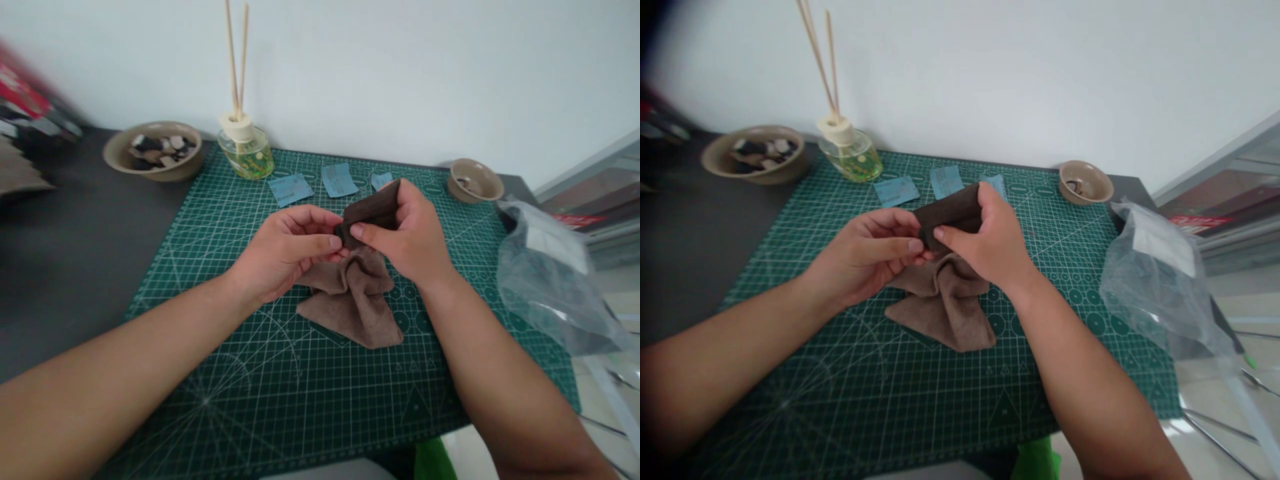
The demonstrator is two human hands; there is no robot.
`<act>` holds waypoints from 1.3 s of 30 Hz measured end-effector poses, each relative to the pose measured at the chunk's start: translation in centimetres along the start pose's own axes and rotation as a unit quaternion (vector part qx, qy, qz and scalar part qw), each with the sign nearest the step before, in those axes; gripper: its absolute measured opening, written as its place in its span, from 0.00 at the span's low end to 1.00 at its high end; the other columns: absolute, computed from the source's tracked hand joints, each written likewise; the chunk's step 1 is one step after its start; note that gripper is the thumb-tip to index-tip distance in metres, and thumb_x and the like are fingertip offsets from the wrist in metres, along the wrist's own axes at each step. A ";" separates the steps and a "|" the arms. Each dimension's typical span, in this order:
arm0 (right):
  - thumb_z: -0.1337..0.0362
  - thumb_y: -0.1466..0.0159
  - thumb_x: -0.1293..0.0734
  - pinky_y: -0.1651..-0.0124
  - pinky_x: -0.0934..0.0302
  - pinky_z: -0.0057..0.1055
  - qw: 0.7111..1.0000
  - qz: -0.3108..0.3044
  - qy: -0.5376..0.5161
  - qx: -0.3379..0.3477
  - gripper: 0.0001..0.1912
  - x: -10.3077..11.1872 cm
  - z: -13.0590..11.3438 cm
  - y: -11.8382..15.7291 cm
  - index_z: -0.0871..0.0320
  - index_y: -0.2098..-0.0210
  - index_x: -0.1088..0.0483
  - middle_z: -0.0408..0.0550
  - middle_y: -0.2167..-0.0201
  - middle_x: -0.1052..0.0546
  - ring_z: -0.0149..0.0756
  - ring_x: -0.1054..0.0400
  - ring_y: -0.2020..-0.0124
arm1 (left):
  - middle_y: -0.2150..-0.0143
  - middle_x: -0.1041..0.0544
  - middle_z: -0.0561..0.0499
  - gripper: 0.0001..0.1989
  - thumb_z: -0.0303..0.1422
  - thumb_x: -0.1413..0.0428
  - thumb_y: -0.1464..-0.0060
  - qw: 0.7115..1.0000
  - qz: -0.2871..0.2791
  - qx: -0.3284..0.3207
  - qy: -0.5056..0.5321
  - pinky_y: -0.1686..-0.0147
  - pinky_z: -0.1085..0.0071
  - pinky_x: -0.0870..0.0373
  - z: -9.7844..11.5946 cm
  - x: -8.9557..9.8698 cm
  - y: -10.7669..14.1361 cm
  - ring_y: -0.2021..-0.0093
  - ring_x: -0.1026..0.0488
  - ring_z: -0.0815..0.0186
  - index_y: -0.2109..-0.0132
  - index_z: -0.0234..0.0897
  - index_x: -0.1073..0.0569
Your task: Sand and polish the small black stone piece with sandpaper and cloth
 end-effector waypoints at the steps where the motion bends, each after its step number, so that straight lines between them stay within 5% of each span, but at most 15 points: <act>1: 0.58 0.50 0.22 0.64 0.34 0.42 1.000 0.005 -0.011 -0.004 0.20 0.1 0.2 -0.1 0.51 0.69 0.37 0.40 0.72 0.28 0.40 0.33 0.69 | 0.72 0.18 0.50 0.12 0.19 0.29 0.59 1.000 0.001 0.000 -0.002 0.71 0.78 0.20 0.0 0.0 0.0 0.74 0.19 0.67 0.64 0.31 0.19; 18: 0.57 0.51 0.21 0.66 0.30 0.41 0.997 -0.042 -0.067 -0.018 0.21 -0.4 0.7 0.0 0.52 0.65 0.34 0.41 0.69 0.23 0.41 0.29 0.67 | 0.73 0.18 0.51 0.10 0.19 0.32 0.58 1.000 -0.019 0.015 -0.002 0.72 0.78 0.21 0.0 -0.3 0.0 0.74 0.20 0.68 0.66 0.32 0.19; 26: 0.57 0.44 0.23 0.74 0.33 0.33 0.974 -0.030 -0.220 -0.041 0.17 -0.6 1.7 0.0 0.51 0.60 0.31 0.40 0.66 0.21 0.37 0.27 0.71 | 0.73 0.19 0.50 0.11 0.18 0.35 0.61 0.999 0.012 -0.001 -0.037 0.75 0.78 0.24 0.5 0.0 0.2 0.77 0.23 0.70 0.66 0.31 0.18; 39: 0.56 0.46 0.23 0.66 0.30 0.38 0.982 -0.077 -0.167 -0.033 0.18 -1.2 1.9 0.0 0.52 0.60 0.29 0.42 0.64 0.20 0.40 0.26 0.66 | 0.72 0.18 0.48 0.10 0.20 0.34 0.55 1.000 -0.018 -0.015 0.004 0.73 0.76 0.23 0.6 -0.4 0.3 0.73 0.22 0.68 0.63 0.35 0.16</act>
Point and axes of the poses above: each hand's wrist, its own y-axis away from the middle knuckle, its own x-axis out of the back of the hand, z = x × y, the point moved 8 cm from there along -y, towards the middle knuckle
